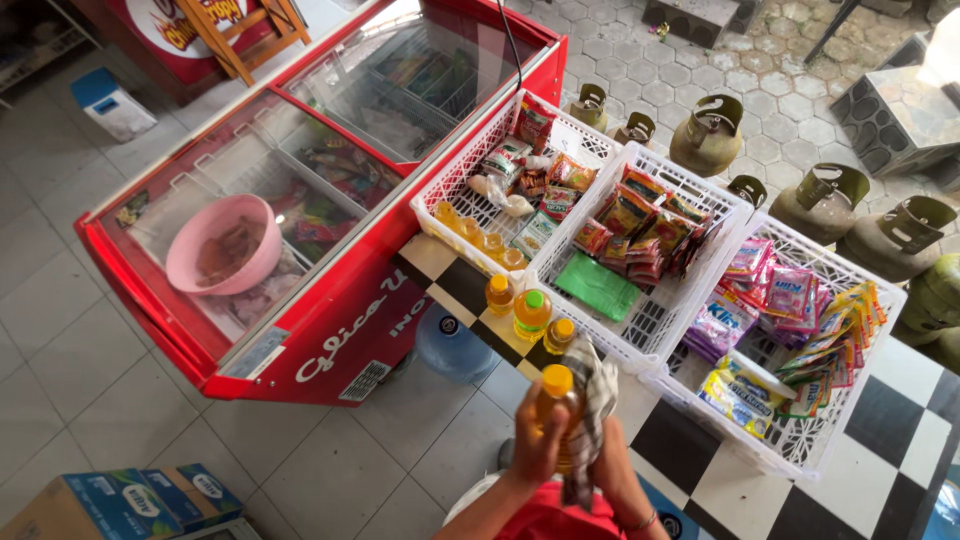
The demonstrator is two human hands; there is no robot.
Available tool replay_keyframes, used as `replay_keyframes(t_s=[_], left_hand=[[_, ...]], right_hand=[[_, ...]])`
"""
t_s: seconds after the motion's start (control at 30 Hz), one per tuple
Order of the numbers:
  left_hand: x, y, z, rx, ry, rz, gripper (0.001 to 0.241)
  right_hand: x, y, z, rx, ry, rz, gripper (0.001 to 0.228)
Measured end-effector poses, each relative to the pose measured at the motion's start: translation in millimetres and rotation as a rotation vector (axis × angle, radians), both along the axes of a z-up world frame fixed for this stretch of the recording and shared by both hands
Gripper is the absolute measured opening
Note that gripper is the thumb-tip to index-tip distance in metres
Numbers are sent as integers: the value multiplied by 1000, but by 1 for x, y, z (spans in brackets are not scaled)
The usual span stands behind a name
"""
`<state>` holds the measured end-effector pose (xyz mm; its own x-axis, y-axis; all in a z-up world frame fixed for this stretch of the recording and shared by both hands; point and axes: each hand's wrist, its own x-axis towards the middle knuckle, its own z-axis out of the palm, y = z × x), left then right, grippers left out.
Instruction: The person wipes the exterior of packaged instant noodles and a plastic beverage bottle using a cloth. They handle each item individually, wipe it, and place it into a glass display cabinet. The person repeats this process for multiple noodle packages and one bottle.
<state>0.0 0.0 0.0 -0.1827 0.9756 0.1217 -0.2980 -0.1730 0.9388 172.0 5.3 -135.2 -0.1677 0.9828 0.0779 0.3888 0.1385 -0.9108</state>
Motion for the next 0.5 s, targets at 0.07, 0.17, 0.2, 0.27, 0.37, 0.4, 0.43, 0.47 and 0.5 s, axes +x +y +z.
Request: replay_keyframes(t_s=[0.07,0.17,0.2,0.27,0.37,0.4,0.43,0.47,0.5], left_hand=[[2,-5,6,13,45,-34,52],[-1,5,13,-7,-143,-24,59],[-4,7,14,-7,-167,13,59],[-14,11,15,-7,-219,88,60],[-27,10,18,-34,-116,96,64],[-30,7,19,-33,-85,51,64],[-29,2,20,-32,-54,10,63],[-28,-3,22,-31,-22,-31,63],[-25,-10,24,1,2,-47,62]], right_hand=[[-4,-2,12,176,-105,-21,36],[-17,-3,50,-47,298,-52,39],[-24,-10,63,-212,526,-65,40],[-30,-25,84,88,335,80,39],[-40,-33,99,-97,464,79,48],[-42,-33,100,-265,576,42,52],[-41,-32,99,-268,560,10,51],[-41,-30,98,-271,543,-22,53],[-41,-31,96,-278,527,-54,56]])
